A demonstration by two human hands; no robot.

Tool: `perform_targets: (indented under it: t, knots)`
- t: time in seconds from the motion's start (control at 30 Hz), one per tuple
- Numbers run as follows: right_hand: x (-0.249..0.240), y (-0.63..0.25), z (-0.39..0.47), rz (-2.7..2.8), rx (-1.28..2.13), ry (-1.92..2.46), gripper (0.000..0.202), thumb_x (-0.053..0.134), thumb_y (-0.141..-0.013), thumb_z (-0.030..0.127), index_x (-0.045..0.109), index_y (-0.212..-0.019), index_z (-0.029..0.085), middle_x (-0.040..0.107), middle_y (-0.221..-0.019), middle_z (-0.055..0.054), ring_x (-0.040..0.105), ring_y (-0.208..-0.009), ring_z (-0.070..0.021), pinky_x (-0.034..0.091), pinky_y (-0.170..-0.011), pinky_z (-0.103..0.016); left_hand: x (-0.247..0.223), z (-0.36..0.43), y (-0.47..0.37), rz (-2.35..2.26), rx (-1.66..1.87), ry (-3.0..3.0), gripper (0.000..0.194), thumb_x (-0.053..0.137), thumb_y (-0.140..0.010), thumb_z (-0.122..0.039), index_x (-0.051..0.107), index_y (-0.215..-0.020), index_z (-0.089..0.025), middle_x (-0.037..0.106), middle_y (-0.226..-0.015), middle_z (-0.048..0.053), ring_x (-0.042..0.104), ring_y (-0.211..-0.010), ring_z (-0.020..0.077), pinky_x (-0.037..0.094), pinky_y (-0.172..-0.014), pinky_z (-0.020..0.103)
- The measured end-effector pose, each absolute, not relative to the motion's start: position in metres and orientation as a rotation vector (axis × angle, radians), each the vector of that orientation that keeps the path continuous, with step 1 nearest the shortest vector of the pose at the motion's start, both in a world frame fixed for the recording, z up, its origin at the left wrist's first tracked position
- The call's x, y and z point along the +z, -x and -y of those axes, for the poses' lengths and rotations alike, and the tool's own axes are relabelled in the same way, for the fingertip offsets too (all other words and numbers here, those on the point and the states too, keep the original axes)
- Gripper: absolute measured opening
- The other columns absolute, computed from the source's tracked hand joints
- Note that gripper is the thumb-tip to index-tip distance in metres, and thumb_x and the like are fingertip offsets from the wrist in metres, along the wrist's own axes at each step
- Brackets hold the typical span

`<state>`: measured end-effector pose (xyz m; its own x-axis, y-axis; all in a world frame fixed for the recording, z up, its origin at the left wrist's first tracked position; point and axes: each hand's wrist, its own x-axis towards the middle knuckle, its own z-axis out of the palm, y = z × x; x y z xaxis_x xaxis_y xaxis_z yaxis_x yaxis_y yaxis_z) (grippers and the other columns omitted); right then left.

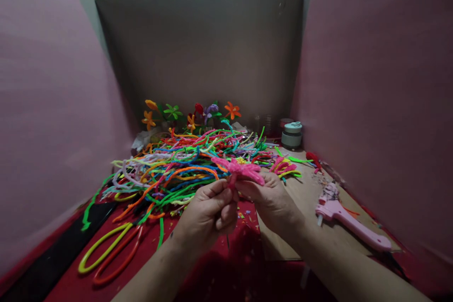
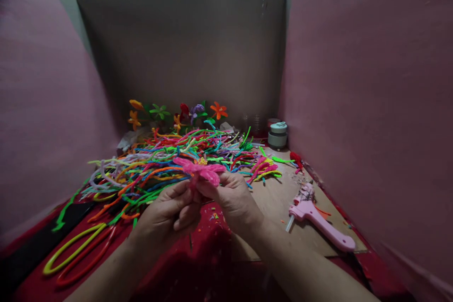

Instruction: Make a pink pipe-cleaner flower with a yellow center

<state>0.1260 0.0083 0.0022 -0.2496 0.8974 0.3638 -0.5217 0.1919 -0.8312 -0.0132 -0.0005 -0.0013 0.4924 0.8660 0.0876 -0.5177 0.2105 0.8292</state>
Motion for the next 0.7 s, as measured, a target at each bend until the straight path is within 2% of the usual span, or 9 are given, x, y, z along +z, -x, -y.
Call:
perform_targets:
  t: [0.17,0.37,0.47,0.53,0.6,0.7]
  knots:
    - [0.002,-0.126,-0.010,1.193,1.616,0.298,0.005,0.067,-0.068,0.022,0.067,-0.069,0.017,0.062,-0.060,0.001,0.054,-0.054,-0.0099,0.044,-0.054,-0.023,-0.004,0.001,0.018,-0.263,0.801,-0.809,0.010,0.053,-0.080,-0.019,0.059,-0.073,-0.016,0.031,-0.041,-0.009,0.013,-0.031,0.0015,0.022,-0.031,0.012]
    - [-0.001,-0.125,-0.013,1.146,1.627,0.323,0.002,0.066,-0.068,0.020,0.067,-0.066,0.019,0.061,-0.057,0.002,0.052,-0.052,-0.0090,0.043,-0.053,-0.021,-0.004,-0.001,0.015,-0.279,0.805,-0.884,0.016,0.052,-0.081,-0.027,0.057,-0.071,-0.016,0.031,-0.039,-0.009,0.015,-0.030,0.0026,0.025,-0.030,0.014]
    - [0.001,-0.123,-0.016,1.073,1.553,0.438,0.006,0.070,-0.065,0.022,0.068,-0.069,0.018,0.060,-0.056,0.002,0.049,-0.050,-0.0088,0.042,-0.052,-0.022,0.002,-0.004,0.012,-0.501,0.948,-1.117,0.023,0.048,-0.083,-0.034,0.056,-0.071,-0.016,0.043,-0.043,-0.005,0.033,-0.033,0.0065,0.034,-0.036,0.019]
    - [0.004,-0.121,-0.019,1.020,1.524,0.512,0.010,0.072,-0.063,0.024,0.069,-0.070,0.018,0.060,-0.059,0.002,0.050,-0.052,-0.0092,0.042,-0.054,-0.023,0.005,-0.006,0.010,-0.717,1.087,-1.310,0.020,0.054,-0.080,-0.035,0.057,-0.077,-0.016,0.051,-0.053,-0.002,0.042,-0.043,0.0086,0.036,-0.043,0.020]
    - [0.006,-0.119,-0.022,0.983,1.503,0.565,0.013,0.073,-0.061,0.026,0.069,-0.071,0.017,0.062,-0.063,0.002,0.052,-0.058,-0.0103,0.042,-0.057,-0.024,0.006,-0.009,0.009,-0.946,1.206,-1.508,0.019,0.058,-0.077,-0.035,0.058,-0.081,-0.016,0.050,-0.056,-0.004,0.040,-0.047,0.0081,0.032,-0.045,0.019]
    - [0.007,-0.115,-0.027,0.992,1.455,0.565,0.016,0.074,-0.061,0.026,0.069,-0.072,0.017,0.063,-0.067,0.002,0.053,-0.065,-0.0111,0.042,-0.065,-0.024,0.005,-0.016,0.012,-1.213,1.351,-1.830,0.017,0.054,-0.079,-0.033,0.060,-0.074,-0.018,0.042,-0.053,-0.005,0.034,-0.048,0.0079,0.028,-0.048,0.019]
